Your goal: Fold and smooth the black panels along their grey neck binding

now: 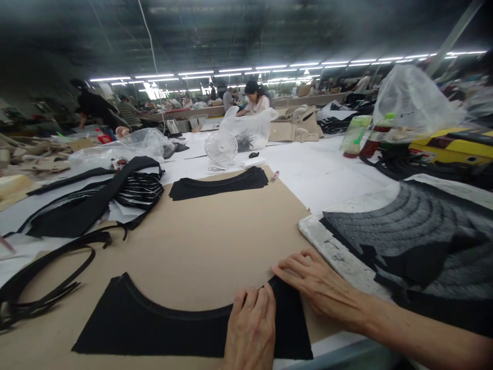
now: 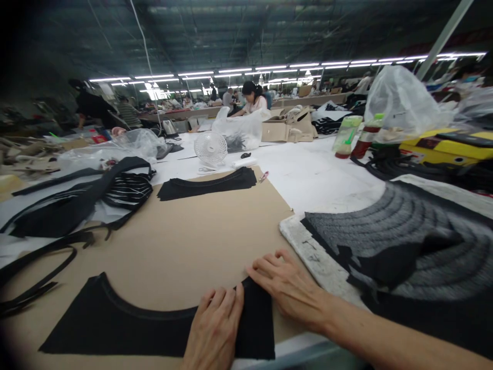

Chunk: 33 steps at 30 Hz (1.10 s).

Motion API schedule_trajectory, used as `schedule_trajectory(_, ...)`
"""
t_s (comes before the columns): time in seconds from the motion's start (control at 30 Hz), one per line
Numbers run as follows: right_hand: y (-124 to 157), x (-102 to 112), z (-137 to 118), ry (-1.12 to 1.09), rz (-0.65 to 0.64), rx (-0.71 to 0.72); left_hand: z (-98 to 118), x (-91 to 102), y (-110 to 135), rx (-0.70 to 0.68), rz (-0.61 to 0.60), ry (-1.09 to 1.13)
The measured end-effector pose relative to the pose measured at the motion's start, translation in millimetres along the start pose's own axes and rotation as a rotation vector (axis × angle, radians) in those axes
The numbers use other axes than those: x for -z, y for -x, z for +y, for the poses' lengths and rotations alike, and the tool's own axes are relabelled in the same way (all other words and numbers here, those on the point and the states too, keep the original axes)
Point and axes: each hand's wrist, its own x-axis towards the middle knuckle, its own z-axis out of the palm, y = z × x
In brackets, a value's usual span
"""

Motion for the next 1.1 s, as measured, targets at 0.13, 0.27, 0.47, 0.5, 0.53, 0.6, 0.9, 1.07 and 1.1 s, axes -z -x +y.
schedule_trajectory(0.13, 2.7, -0.6, 1.5, 0.026, -0.029, -0.030, 1.8, -2.5, 4.1, 0.005, 0.007, -0.020)
schedule_trajectory(0.27, 1.0, 4.4, -1.1, -0.007, 0.026, -0.125, 5.4, -10.7, 9.4, 0.047, 0.006, -0.026)
schedule_trajectory(0.47, -0.2, 4.8, -5.3, -0.060, -0.013, -0.109, 3.3, -5.1, 8.8, 0.024, 0.037, 0.025)
schedule_trajectory(0.5, -0.4, 4.8, -5.4, -0.050, 0.014, -0.136, 2.1, -4.0, 9.4, 0.038, 0.045, 0.043)
schedule_trajectory(0.53, -1.3, 5.3, -6.6, -0.041, 0.042, -0.162, 0.7, -3.3, 10.6, 0.060, 0.049, 0.069)
schedule_trajectory(0.6, -5.2, 7.2, -13.7, -0.056, 0.079, -0.166, -2.2, -3.5, 14.7, 0.108, 0.044, 0.140)
schedule_trajectory(0.9, -14.4, -0.9, -52.0, -0.199, -0.053, -0.112, -3.1, -8.4, 34.3, 0.099, 0.216, 0.253)
schedule_trajectory(1.07, -14.4, -2.8, -38.9, -0.346, 0.111, -0.199, -39.2, 28.4, 33.3, 0.376, 0.116, 0.660)
schedule_trajectory(1.1, -15.9, -2.8, -39.1, -0.343, 0.158, -0.205, -46.8, 34.7, 34.7, 0.483, 0.144, 0.677)
